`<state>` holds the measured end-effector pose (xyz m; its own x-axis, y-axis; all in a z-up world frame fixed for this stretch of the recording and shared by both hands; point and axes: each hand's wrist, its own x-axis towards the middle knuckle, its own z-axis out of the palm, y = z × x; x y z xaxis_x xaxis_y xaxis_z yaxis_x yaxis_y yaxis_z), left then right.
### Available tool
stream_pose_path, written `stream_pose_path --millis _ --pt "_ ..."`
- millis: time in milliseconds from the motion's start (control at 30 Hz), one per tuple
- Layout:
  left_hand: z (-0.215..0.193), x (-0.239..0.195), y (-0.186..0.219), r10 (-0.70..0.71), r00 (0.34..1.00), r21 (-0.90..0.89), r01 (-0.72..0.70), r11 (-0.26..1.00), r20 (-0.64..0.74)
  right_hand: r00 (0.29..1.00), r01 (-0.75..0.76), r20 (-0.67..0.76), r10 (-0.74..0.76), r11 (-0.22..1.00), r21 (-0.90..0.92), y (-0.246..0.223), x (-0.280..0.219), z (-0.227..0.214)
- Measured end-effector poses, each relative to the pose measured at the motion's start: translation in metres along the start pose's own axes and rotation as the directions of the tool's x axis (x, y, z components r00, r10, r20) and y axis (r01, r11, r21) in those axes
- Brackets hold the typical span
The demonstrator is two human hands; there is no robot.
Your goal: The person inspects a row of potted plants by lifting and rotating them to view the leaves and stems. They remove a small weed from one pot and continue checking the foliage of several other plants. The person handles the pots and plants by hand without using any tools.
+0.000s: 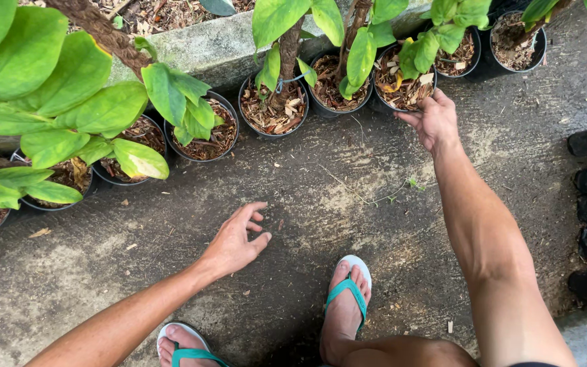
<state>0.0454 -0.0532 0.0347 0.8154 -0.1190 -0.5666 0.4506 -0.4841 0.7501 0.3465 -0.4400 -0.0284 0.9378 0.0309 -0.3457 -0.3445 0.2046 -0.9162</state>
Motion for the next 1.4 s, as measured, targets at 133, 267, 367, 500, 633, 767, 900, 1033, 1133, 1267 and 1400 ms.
stream_pose_path --millis 133,267,367,500,633,767,900,1033,1133,1267,1400 --pt "-0.001 0.003 -0.003 -0.007 1.000 -0.005 0.007 1.000 -0.005 1.000 0.009 0.003 -0.009 1.000 0.016 0.006 0.007 -0.002" --pt "-0.001 0.006 -0.003 -0.038 0.999 -0.025 0.039 0.999 0.016 1.000 0.003 0.002 -0.003 1.000 0.016 0.004 0.008 0.000" --pt "-0.001 0.008 -0.001 -0.053 0.998 -0.027 0.054 0.998 0.029 0.999 -0.008 -0.036 0.009 1.000 0.016 0.000 0.006 0.005" --pt "0.000 0.011 0.001 -0.097 0.993 -0.027 0.099 0.995 0.065 1.000 -0.012 -0.024 0.012 1.000 -0.003 -0.002 0.006 0.006" --pt "0.001 0.011 0.004 -0.095 0.993 -0.020 0.096 0.995 0.068 1.000 -0.008 -0.007 0.008 0.999 -0.046 -0.003 0.011 0.006" --pt "0.001 0.012 0.005 -0.082 0.995 -0.030 0.084 0.996 0.060 1.000 -0.010 -0.026 0.008 0.997 -0.078 -0.004 0.014 0.008" --pt "0.003 0.012 0.006 -0.084 0.995 -0.029 0.086 0.996 0.058 0.999 -0.012 -0.038 0.007 0.993 -0.116 -0.004 0.019 0.008" --pt "0.004 0.013 0.007 -0.072 0.996 -0.019 0.073 0.997 0.051 0.999 -0.027 -0.050 0.021 0.991 -0.133 -0.004 0.024 0.007" --pt "0.004 0.015 0.009 -0.119 0.990 -0.026 0.121 0.992 0.076 0.996 -0.053 -0.082 0.040 0.985 -0.165 -0.004 0.025 0.007" --pt "0.005 0.017 0.012 -0.091 0.994 -0.026 0.093 0.995 0.064 0.995 -0.057 -0.093 0.040 0.981 -0.186 -0.006 0.025 0.010" --pt "0.005 0.024 0.023 -0.098 0.992 -0.036 0.101 0.994 0.084 0.990 -0.054 -0.140 0.023 0.974 -0.219 -0.005 0.021 0.013"
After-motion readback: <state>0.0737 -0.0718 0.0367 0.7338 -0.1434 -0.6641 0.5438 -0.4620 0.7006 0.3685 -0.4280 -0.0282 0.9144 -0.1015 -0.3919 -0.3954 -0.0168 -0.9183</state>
